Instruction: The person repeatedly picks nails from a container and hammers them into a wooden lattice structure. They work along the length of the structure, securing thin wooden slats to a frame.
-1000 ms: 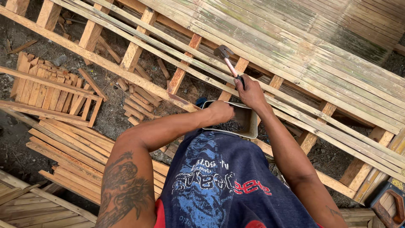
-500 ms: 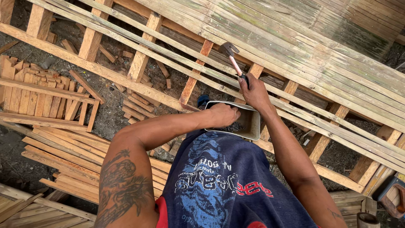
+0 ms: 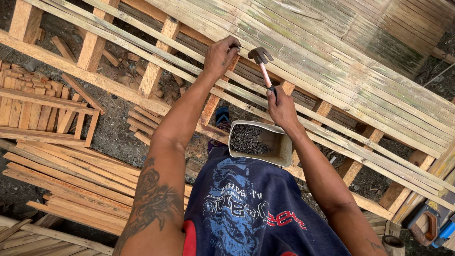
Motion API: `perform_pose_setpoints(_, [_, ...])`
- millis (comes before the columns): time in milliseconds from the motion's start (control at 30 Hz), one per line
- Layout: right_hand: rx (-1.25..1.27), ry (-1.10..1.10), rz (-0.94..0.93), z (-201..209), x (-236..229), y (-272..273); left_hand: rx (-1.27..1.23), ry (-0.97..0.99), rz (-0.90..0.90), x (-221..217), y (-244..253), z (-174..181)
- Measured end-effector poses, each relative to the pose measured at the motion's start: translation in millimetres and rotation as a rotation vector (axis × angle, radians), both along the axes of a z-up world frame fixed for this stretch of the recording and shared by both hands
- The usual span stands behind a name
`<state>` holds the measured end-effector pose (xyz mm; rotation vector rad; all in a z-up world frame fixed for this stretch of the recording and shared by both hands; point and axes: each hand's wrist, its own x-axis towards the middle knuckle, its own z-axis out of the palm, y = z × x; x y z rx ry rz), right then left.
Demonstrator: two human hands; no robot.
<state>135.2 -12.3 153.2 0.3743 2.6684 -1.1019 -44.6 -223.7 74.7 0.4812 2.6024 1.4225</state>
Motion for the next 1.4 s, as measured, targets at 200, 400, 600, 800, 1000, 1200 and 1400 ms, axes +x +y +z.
perform_pose_setpoints(200, [0.003,0.209,0.118,1.2,-21.8,-9.1,-0.132,0.265,-0.033,-9.9,6.6,-34.6])
perform_pose_setpoints(400, [0.12,0.091,0.206,2.1,-37.2,-8.0,-0.123,0.221,-0.015,-10.3,4.8,-46.5])
perform_pose_setpoints(600, [0.004,0.3,0.172,1.6,-52.5,-15.1,-0.13,0.21,-0.031,-10.4,6.5,-47.3])
perform_pose_setpoints(800, [0.155,0.01,0.171,5.9,-54.6,-6.9,-0.164,0.212,-0.124,-22.6,-8.0,-51.1])
perform_pose_setpoints(1000, [-0.012,0.491,0.207,8.0,-48.6,6.5,-0.217,0.266,-0.026,-31.7,-25.6,-61.8])
perform_pose_setpoints(1200, [0.213,-0.07,0.166,-16.3,-64.2,1.6,-0.309,0.297,-0.034,-22.3,-26.0,-55.6])
perform_pose_setpoints(1400, [-0.094,0.698,0.253,-25.6,-53.4,3.7,-0.32,0.276,-0.046,-24.9,-27.9,-55.9])
